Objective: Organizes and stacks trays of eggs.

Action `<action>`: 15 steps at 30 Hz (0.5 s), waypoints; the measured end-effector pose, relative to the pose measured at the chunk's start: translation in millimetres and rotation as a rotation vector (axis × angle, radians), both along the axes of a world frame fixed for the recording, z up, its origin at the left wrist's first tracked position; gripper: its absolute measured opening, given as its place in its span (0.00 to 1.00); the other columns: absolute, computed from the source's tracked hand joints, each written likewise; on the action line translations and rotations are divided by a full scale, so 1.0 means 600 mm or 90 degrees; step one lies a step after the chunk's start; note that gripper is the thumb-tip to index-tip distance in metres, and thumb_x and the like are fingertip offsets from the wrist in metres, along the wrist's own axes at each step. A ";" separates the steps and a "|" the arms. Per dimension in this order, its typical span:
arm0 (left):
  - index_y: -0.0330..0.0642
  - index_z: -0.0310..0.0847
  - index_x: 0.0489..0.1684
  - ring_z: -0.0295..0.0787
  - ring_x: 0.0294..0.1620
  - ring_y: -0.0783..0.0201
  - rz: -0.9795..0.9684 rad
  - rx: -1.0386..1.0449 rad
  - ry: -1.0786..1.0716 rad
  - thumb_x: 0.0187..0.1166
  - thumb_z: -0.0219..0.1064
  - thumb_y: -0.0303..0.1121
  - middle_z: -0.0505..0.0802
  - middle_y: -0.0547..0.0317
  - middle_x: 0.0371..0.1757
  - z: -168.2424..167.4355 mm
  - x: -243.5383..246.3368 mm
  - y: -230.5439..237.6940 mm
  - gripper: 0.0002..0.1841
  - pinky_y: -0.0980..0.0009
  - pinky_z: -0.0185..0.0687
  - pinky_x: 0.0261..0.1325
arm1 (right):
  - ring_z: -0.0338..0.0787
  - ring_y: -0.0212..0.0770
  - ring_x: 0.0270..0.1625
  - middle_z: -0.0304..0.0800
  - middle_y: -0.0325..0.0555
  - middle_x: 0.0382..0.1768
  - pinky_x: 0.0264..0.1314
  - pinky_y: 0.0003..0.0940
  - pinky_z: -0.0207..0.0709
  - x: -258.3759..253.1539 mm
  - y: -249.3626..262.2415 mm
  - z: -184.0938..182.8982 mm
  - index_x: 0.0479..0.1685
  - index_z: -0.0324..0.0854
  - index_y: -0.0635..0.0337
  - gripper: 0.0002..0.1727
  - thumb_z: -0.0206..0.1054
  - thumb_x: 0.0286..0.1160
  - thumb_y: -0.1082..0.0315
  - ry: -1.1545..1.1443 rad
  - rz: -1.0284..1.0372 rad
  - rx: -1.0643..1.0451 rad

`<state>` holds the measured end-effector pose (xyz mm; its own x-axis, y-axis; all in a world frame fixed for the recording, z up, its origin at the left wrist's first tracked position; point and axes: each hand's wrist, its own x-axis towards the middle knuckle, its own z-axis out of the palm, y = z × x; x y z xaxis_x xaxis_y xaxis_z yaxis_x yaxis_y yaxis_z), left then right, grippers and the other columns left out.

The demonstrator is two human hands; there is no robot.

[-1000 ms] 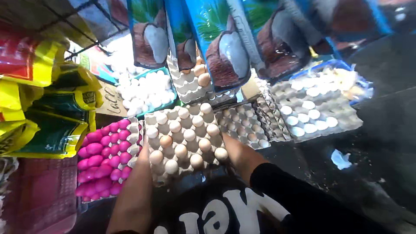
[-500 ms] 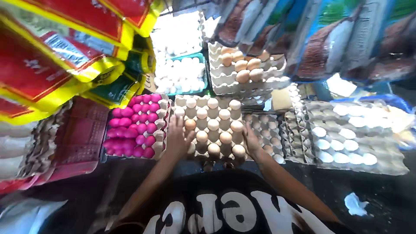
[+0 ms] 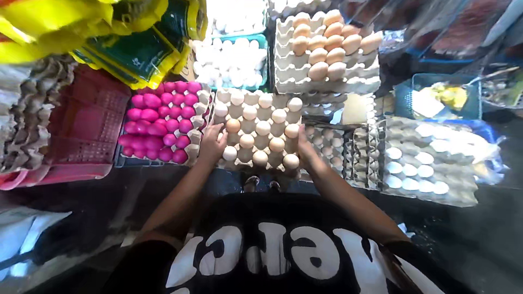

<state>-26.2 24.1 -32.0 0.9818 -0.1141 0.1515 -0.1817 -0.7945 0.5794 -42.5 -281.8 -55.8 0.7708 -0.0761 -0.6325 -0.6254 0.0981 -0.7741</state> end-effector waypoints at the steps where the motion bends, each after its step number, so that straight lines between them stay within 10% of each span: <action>1: 0.30 0.85 0.64 0.76 0.81 0.37 0.008 -0.006 -0.005 0.84 0.63 0.34 0.89 0.35 0.68 -0.003 -0.011 -0.001 0.18 0.44 0.69 0.83 | 0.86 0.47 0.69 0.85 0.57 0.68 0.70 0.49 0.80 -0.008 0.001 -0.004 0.81 0.71 0.57 0.51 0.23 0.84 0.27 0.000 -0.004 0.004; 7: 0.27 0.87 0.58 0.75 0.80 0.33 0.020 -0.012 0.009 0.81 0.64 0.30 0.89 0.31 0.66 -0.010 -0.070 0.026 0.16 0.41 0.69 0.83 | 0.76 0.44 0.80 0.70 0.57 0.83 0.81 0.45 0.72 -0.076 0.038 0.016 0.94 0.47 0.56 0.44 0.26 0.90 0.34 -0.004 -0.016 -0.007; 15: 0.29 0.77 0.75 0.74 0.84 0.41 0.070 -0.039 0.028 0.84 0.65 0.39 0.79 0.32 0.80 -0.003 -0.004 0.018 0.26 0.48 0.67 0.86 | 0.90 0.47 0.60 0.89 0.55 0.60 0.62 0.50 0.84 0.005 0.024 0.020 0.76 0.74 0.56 0.49 0.30 0.83 0.25 -0.010 -0.032 0.061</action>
<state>-28.5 35.0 -33.5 0.9938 0.0020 0.1116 -0.0695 -0.7712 0.6328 -39.5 -267.6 -43.5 0.7773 -0.0546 -0.6268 -0.6061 0.2025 -0.7692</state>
